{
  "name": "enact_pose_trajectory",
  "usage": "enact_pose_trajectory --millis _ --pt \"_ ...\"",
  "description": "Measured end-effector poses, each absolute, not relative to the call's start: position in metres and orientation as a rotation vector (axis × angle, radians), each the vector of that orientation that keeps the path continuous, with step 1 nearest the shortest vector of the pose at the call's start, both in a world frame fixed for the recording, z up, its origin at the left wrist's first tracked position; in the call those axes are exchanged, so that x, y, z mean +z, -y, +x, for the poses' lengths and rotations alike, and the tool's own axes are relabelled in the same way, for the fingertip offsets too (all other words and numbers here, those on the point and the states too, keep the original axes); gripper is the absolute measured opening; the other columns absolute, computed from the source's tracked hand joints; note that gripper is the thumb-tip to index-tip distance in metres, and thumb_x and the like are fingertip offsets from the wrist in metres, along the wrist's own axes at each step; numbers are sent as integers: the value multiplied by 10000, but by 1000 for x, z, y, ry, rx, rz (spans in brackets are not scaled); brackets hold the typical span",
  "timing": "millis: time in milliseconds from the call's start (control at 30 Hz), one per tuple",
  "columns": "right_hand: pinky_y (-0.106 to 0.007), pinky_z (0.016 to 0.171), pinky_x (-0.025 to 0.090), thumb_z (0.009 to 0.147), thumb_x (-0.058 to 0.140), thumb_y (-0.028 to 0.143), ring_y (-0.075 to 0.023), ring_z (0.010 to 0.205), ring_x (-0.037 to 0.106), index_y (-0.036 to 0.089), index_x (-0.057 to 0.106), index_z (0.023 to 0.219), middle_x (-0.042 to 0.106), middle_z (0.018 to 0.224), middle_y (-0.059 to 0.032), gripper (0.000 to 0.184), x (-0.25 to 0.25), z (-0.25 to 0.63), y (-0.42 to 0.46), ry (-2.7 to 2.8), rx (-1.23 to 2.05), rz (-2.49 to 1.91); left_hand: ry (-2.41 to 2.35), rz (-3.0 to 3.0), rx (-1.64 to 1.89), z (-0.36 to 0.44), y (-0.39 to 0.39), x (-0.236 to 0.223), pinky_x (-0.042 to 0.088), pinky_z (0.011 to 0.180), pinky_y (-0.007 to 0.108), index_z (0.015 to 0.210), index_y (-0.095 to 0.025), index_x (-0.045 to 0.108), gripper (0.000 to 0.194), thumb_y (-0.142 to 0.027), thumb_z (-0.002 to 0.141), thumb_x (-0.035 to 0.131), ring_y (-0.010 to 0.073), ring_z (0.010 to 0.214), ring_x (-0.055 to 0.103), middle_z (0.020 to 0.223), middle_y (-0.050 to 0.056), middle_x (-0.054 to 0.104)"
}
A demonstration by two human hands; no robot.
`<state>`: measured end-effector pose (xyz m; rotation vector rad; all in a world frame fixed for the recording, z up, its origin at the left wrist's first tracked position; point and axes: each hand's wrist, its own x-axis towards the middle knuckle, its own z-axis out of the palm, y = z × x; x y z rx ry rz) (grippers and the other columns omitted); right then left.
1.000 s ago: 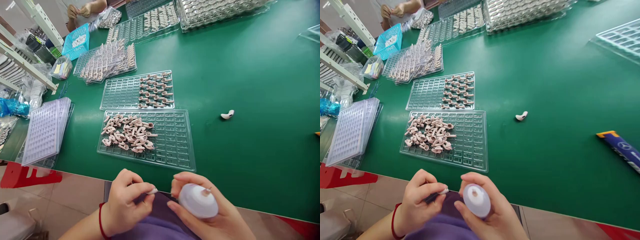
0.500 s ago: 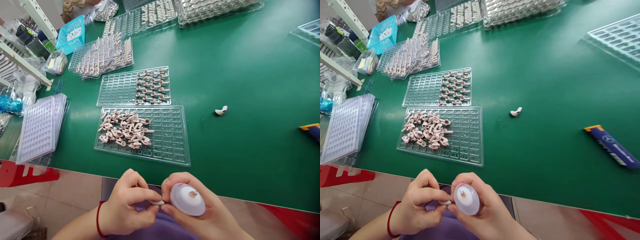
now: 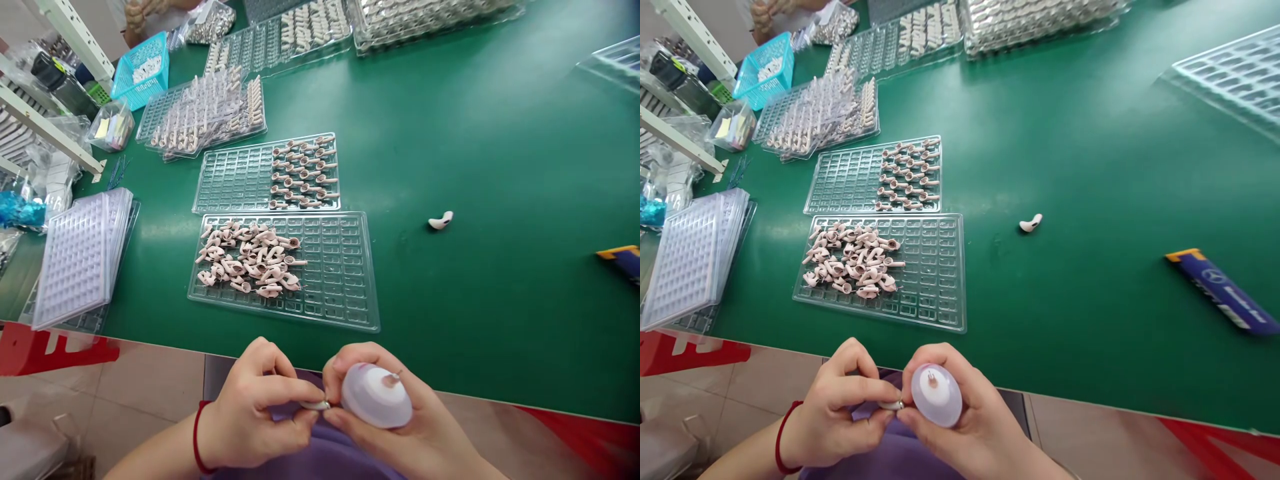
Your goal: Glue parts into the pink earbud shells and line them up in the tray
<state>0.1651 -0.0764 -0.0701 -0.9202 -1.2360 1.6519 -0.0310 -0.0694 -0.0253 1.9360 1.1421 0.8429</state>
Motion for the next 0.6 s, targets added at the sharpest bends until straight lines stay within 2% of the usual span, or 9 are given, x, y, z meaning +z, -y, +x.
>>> enact_pose_trajectory --millis 200,300,400,467,600 --pt "-190 550 526 852 684 215 -105 630 589 262 530 968 616 783 13 199 -68 164 75 1222 1653 -923 -1140 1956 847 -31 71 -26 499 617 233 921 -183 751 150 -144 800 672 125 674 553 739 24 572" --pt "-187 548 540 859 683 268 -113 646 620 282 513 1075 612 821 6 275 -67 166 74 1294 1574 -959 -1156 2005 832 -36 69 -28 503 623 233 951 -181 740 133 -162 842 666 130 693 564 747 28 585" --pt "-197 579 570 876 648 288 -129 700 671 293 452 1235 632 961 -40 409 -70 171 75 1477 1381 -1107 -1281 2158 822 -47 64 -33 502 636 250 1030 -186 709 163 -152 884 645 141 715 564 776 33 617" --pt "-205 617 584 874 635 276 -142 743 696 272 438 1265 639 1037 -73 438 -73 175 77 1573 1169 -1208 -1384 2289 815 -54 61 -38 497 646 267 1061 -186 687 181 -136 895 635 148 720 557 790 34 635" --pt "-208 596 575 840 669 203 -153 723 696 250 495 1218 687 975 -60 419 -79 177 80 1676 859 -1184 -1444 2449 799 -61 58 -47 493 650 275 1056 -175 665 173 -117 897 630 154 714 545 790 36 644"
